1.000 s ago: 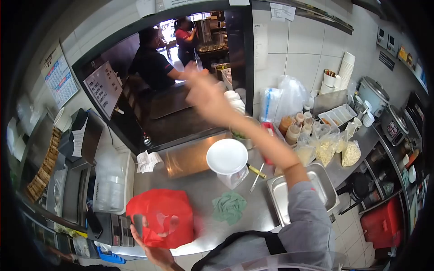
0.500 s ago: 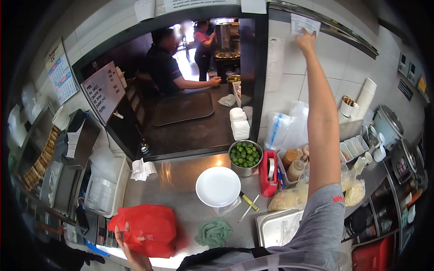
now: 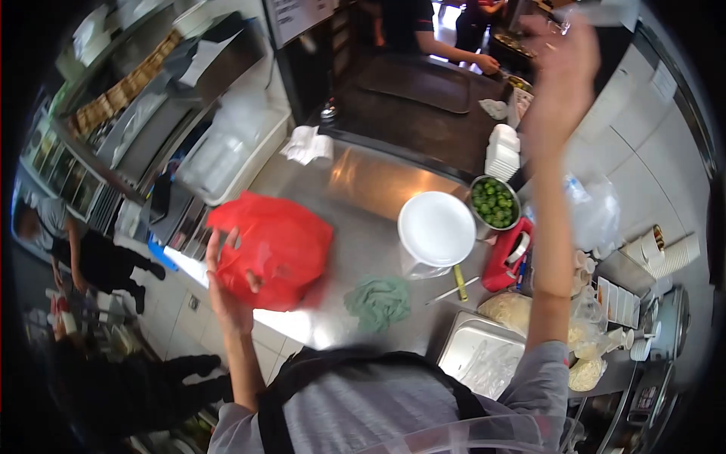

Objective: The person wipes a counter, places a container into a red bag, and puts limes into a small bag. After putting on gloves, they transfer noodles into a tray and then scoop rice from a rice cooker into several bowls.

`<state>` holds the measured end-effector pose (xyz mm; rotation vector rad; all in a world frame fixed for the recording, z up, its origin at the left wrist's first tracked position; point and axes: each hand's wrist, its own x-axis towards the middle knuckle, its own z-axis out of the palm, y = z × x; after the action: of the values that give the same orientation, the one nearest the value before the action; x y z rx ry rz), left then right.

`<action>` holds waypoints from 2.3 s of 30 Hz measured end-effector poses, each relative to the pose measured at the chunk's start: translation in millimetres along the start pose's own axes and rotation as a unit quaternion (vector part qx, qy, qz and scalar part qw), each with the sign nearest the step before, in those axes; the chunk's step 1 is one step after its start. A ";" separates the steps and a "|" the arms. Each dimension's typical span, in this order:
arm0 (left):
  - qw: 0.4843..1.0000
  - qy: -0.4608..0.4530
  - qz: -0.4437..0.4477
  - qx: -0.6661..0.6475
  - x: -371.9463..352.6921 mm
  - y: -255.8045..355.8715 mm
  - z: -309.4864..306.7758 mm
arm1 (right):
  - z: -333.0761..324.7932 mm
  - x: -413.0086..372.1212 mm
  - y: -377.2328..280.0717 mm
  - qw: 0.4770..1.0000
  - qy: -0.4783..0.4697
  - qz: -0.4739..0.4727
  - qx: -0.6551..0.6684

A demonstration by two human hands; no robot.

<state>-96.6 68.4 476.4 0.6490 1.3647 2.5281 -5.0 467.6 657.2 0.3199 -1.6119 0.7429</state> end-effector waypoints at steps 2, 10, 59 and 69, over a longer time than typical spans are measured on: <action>0.999 0.021 0.027 0.004 -4.8 4.9 3.4 | 102.7 -75.2 -38.4 0.970 -0.231 0.008 0.073; 0.990 0.117 0.075 -0.011 -15.9 15.7 -51.4 | 241.3 -239.6 -65.5 0.636 -0.762 -0.082 -0.091; 0.787 -0.465 -0.380 -0.141 419.2 -96.4 207.1 | 93.0 -392.2 -241.9 0.806 0.034 0.551 -0.213; 0.876 -0.293 -0.343 0.173 516.3 -275.3 307.9 | 98.1 -417.8 -281.7 0.706 0.111 0.638 -0.286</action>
<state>-419.7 641.5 541.8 0.7359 1.4606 1.3942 166.4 108.3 333.1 -1.4587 -1.5728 1.1367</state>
